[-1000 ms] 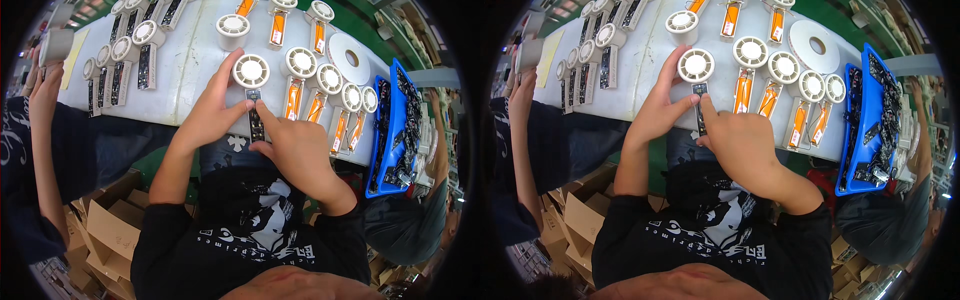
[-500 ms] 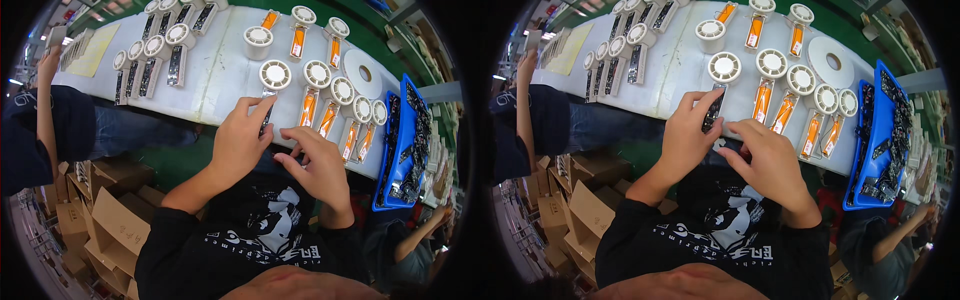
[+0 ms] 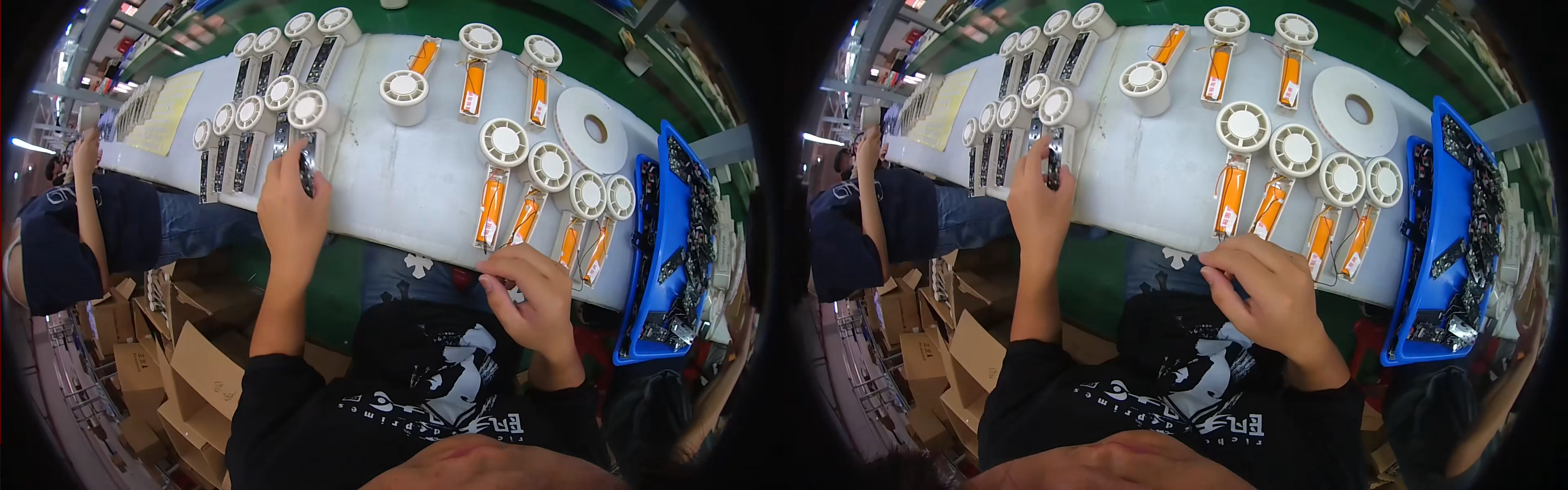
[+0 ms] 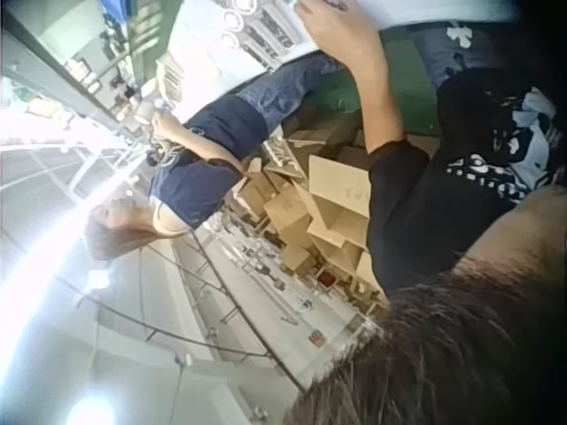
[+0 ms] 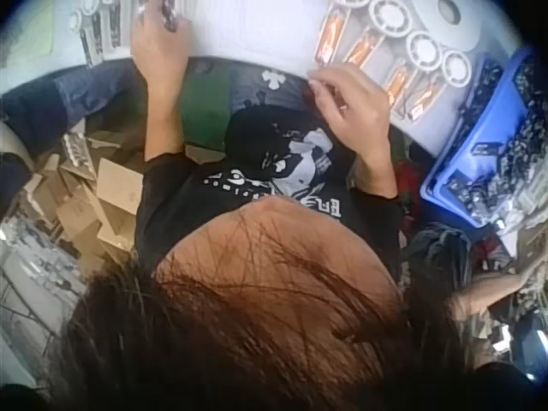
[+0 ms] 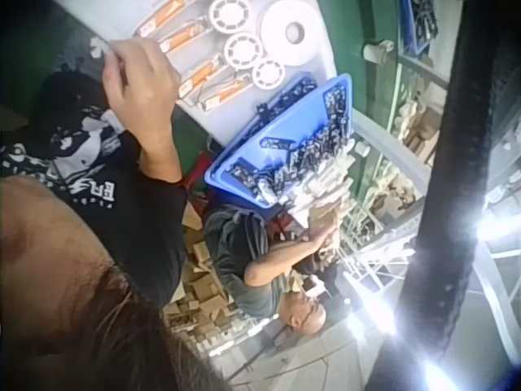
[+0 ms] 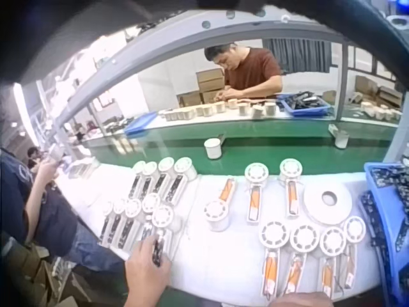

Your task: The person peels adhesive strips from a roll and applies them to batteries inside fan housings. They then pick up a circuit board, connect its wires to a battery, and press the board into the fan handle.

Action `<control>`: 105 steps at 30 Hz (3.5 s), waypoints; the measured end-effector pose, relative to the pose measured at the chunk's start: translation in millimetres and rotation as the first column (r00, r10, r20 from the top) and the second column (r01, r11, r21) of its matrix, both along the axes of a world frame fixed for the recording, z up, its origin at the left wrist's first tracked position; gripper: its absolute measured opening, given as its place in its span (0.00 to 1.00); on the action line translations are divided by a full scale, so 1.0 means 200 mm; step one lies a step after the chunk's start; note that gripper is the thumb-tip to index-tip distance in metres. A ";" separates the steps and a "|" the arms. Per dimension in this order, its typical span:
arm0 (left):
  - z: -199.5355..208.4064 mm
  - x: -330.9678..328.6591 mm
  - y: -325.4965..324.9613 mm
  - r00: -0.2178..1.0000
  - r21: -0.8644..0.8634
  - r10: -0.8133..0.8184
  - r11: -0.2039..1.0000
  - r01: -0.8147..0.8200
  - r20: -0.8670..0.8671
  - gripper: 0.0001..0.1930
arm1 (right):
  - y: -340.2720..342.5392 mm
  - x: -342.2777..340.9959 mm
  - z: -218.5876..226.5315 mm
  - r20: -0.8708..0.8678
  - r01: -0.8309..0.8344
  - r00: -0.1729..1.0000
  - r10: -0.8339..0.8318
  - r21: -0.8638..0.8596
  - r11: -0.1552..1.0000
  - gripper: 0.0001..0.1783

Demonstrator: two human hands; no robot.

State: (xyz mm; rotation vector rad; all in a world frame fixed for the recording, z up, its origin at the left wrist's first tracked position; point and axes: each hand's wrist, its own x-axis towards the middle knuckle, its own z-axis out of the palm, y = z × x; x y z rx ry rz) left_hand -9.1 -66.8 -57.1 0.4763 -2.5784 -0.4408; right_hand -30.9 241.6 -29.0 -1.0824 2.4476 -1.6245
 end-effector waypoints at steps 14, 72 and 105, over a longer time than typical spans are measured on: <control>0.27 -1.02 -0.06 0.888 -0.413 -0.452 0.826 0.383 -0.081 0.26 | 0.11 -0.03 0.00 -0.397 0.022 0.914 -0.091 -0.176 0.984 0.09; 0.67 -0.56 0.35 0.623 -0.014 -0.620 0.703 0.711 0.477 0.28 | 1.08 -0.10 0.25 -0.565 0.615 0.781 -0.267 0.620 0.487 0.17; -0.14 0.23 0.40 0.618 0.614 -0.041 0.076 0.785 -0.785 0.16 | -0.35 0.01 0.00 -0.207 0.034 0.977 -0.040 -0.031 0.999 0.12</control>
